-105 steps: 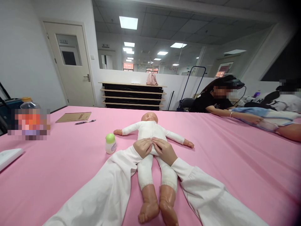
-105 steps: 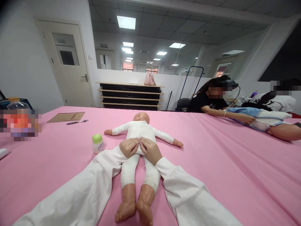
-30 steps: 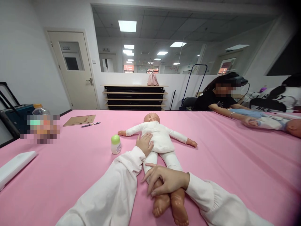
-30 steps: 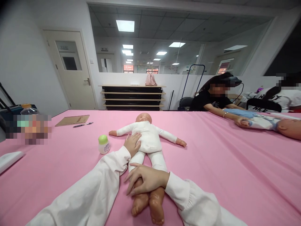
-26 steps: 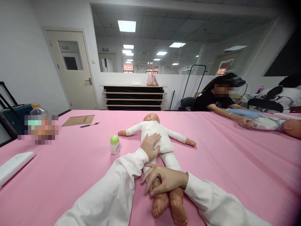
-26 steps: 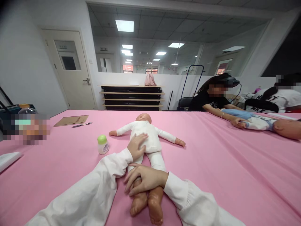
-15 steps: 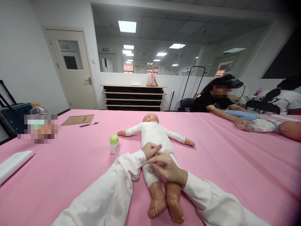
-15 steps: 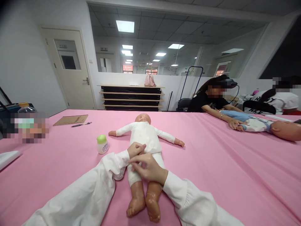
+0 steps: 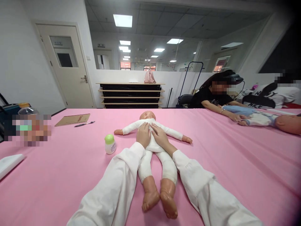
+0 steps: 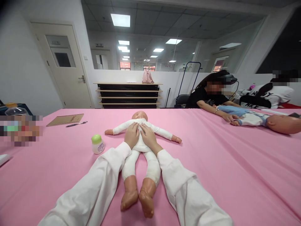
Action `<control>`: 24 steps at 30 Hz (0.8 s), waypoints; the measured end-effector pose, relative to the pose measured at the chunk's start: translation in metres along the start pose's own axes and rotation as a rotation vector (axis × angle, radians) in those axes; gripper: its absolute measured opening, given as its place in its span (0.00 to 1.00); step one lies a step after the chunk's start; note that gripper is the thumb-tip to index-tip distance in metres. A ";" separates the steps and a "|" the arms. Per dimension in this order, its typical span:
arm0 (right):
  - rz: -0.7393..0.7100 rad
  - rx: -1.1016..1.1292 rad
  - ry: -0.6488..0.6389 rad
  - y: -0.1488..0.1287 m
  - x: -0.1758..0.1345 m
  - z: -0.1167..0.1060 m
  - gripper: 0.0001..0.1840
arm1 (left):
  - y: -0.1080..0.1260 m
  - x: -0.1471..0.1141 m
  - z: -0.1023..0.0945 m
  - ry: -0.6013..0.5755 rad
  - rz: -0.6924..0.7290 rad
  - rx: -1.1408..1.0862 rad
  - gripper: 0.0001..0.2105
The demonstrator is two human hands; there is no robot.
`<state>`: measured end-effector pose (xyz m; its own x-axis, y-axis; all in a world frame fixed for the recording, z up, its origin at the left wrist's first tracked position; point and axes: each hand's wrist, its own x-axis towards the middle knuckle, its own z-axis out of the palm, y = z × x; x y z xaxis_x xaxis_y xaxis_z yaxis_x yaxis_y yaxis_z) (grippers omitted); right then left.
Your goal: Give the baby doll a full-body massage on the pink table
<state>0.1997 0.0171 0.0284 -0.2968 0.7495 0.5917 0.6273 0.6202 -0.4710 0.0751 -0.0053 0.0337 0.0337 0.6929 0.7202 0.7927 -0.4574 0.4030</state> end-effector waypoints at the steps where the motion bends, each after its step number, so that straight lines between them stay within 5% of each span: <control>1: 0.005 -0.012 0.005 -0.002 -0.001 0.000 0.21 | -0.002 -0.001 0.002 0.000 0.024 0.029 0.16; 8: 0.068 -0.144 -0.029 -0.015 0.001 -0.004 0.12 | -0.001 0.002 0.002 -0.171 -0.027 0.158 0.09; 15: -0.032 -0.242 0.329 -0.018 -0.009 -0.004 0.11 | -0.002 -0.006 -0.002 0.009 0.167 0.187 0.09; 20: -0.017 -0.217 0.178 -0.016 -0.009 -0.004 0.10 | 0.000 -0.008 -0.003 -0.092 0.088 0.215 0.09; 24: -0.077 -0.164 0.258 -0.022 -0.013 -0.007 0.10 | 0.003 -0.010 -0.009 -0.048 0.149 0.244 0.12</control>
<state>0.1949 -0.0083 0.0359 -0.1689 0.6052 0.7780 0.7239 0.6118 -0.3188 0.0715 -0.0192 0.0328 0.1850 0.6559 0.7318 0.8997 -0.4127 0.1425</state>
